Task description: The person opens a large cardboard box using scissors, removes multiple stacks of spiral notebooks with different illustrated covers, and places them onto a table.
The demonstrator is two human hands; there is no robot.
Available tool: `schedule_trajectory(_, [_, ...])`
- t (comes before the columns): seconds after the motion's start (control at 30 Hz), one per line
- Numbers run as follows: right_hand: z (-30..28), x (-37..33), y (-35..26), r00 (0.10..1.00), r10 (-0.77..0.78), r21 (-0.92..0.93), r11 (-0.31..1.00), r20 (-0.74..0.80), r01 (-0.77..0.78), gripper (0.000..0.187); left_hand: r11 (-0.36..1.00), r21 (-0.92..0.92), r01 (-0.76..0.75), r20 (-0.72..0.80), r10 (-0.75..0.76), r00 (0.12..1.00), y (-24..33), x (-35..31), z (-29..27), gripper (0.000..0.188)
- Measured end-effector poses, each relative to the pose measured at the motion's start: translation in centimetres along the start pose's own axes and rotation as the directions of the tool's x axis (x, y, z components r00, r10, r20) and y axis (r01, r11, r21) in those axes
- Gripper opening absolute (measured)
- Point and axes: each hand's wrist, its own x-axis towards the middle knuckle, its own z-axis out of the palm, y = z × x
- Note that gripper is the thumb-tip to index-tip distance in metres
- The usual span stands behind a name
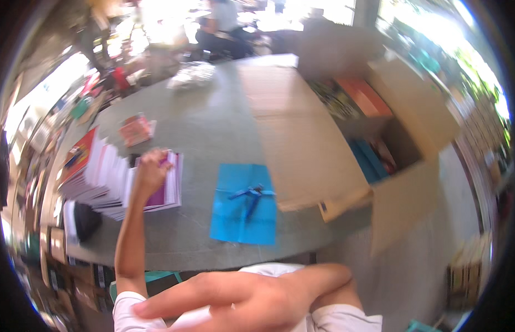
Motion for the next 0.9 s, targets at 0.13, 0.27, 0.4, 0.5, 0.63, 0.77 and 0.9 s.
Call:
schedule_trajectory(0.13, [2.1,-2.1,-1.5,0.92,-0.295,-0.04,0.955,-0.258,0.295,0.035,0.952,-0.079,-0.296,-0.215,0.274,0.937,12.9,4.0,-3.8,0.031])
schedule_trajectory(0.27, [-0.2,-4.6,-4.9,0.823,-0.559,-0.546,0.721,-0.096,0.426,0.035,0.822,-0.219,-0.525,-0.278,0.464,0.841,22.1,5.1,-6.1,0.028])
schedule_trajectory(0.4, [-5.3,-8.3,-15.3,0.877,0.422,-0.97,-0.177,-0.23,-0.17,0.053,0.688,-0.201,-0.697,-0.257,0.65,0.715,27.9,6.2,-4.7,0.024])
schedule_trajectory(0.5, [-14.1,-11.3,-21.1,0.871,0.191,-0.654,-0.735,-0.452,-0.178,0.064,0.539,-0.224,-0.812,-0.014,0.831,0.556,33.4,5.1,-3.1,0.021])
schedule_trajectory(0.63, [-22.4,-15.3,-26.2,0.902,0.18,-0.701,-0.693,-0.393,-0.167,0.056,0.558,-0.141,-0.818,0.007,0.827,0.563,38.6,2.5,3.0,0.037])
schedule_trajectory(0.77, [-22.4,-12.6,-27.1,0.715,0.532,-0.829,-0.547,-0.452,-0.117,0.051,0.659,-0.169,-0.733,0.397,0.726,0.561,39.6,2.1,2.8,0.044])
schedule_trajectory(0.9, [-27.2,-6.0,-26.3,0.48,0.763,-0.901,-0.359,-0.433,-0.242,0.039,0.703,-0.243,-0.668,0.414,0.698,0.584,39.5,1.7,2.9,0.04])
